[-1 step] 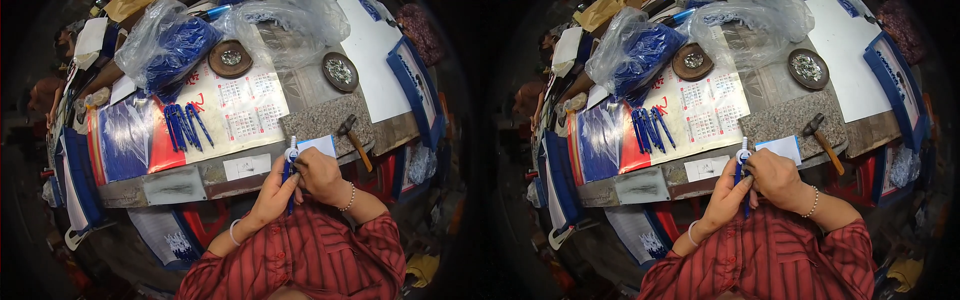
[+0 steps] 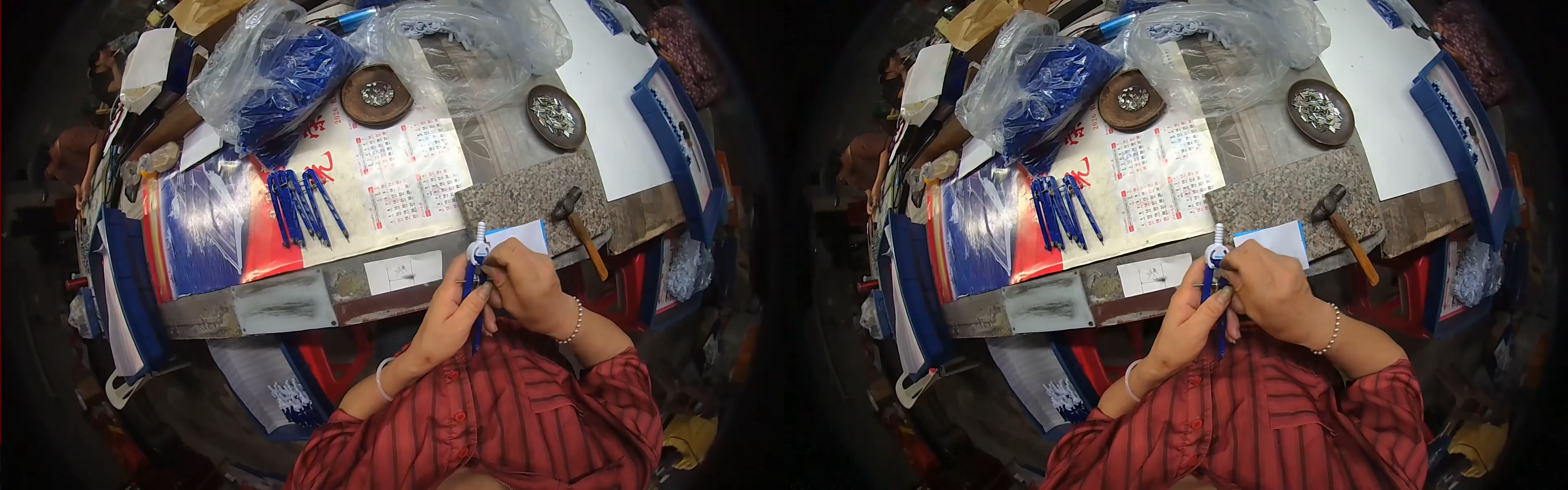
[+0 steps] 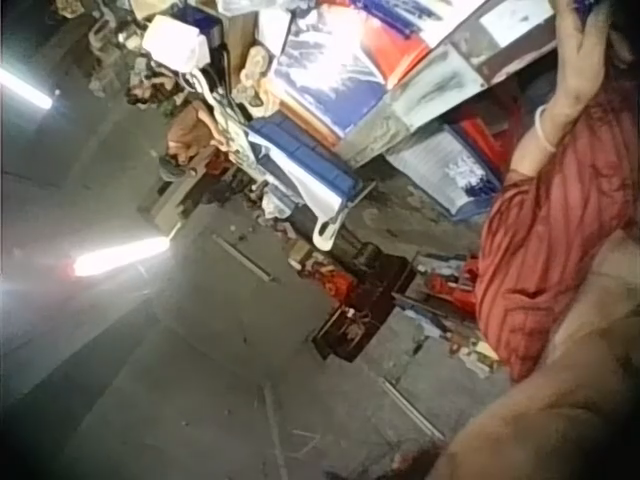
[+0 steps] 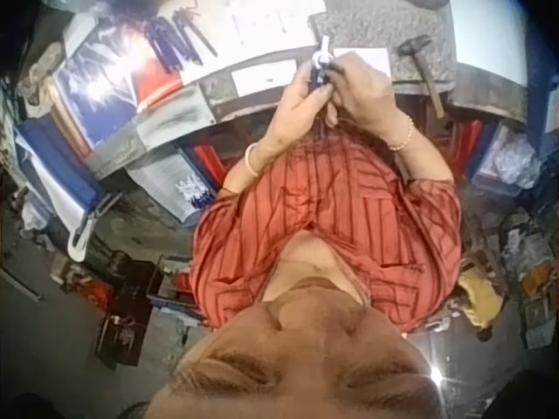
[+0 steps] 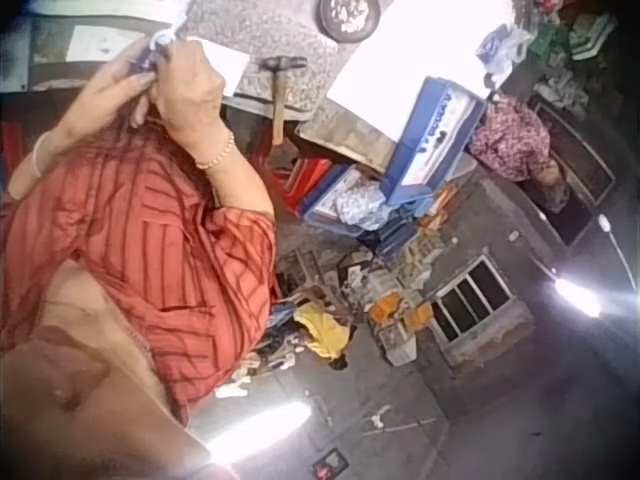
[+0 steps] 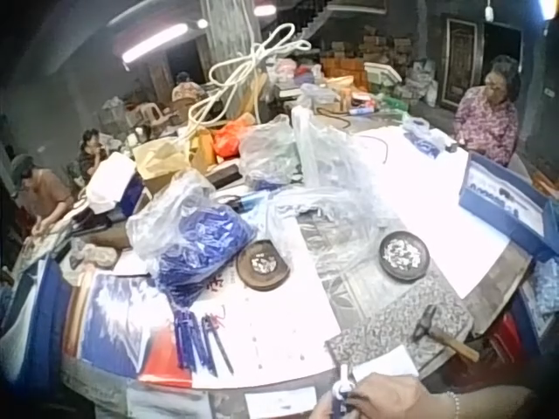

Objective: The person is manually assembling small blue plastic hardware components by hammering metal pins into them.

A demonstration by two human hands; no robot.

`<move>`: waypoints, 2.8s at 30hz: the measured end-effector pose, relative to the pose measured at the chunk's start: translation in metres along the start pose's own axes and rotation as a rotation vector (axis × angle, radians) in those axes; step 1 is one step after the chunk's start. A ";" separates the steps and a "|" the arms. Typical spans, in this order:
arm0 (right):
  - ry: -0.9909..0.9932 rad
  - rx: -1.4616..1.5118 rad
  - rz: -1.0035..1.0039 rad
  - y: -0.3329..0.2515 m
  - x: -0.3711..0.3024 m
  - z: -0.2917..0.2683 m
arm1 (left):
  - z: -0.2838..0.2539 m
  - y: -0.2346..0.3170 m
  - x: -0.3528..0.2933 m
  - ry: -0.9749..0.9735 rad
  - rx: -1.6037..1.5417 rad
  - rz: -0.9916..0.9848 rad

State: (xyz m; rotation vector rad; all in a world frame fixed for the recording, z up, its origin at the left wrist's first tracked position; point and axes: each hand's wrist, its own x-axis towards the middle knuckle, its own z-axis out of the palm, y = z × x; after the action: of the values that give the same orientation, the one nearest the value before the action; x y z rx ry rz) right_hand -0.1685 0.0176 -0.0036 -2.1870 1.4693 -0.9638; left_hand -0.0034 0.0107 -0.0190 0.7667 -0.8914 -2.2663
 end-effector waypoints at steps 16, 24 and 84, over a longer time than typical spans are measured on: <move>-0.061 -0.635 0.499 0.052 -0.055 -0.066 | 0.025 -0.044 0.013 -0.007 -0.208 -0.322; -0.030 -0.330 0.483 0.040 -0.062 -0.072 | 0.024 -0.060 0.019 0.089 -0.191 -0.316; -0.172 0.038 0.424 -0.018 -0.046 -0.074 | 0.014 -0.072 0.022 0.039 -0.205 -0.263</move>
State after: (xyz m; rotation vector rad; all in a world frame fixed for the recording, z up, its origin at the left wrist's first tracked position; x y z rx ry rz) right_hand -0.2179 0.0733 0.0443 -1.7740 1.7148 -0.6364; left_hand -0.0495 0.0447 -0.0697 0.8728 -0.5541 -2.5128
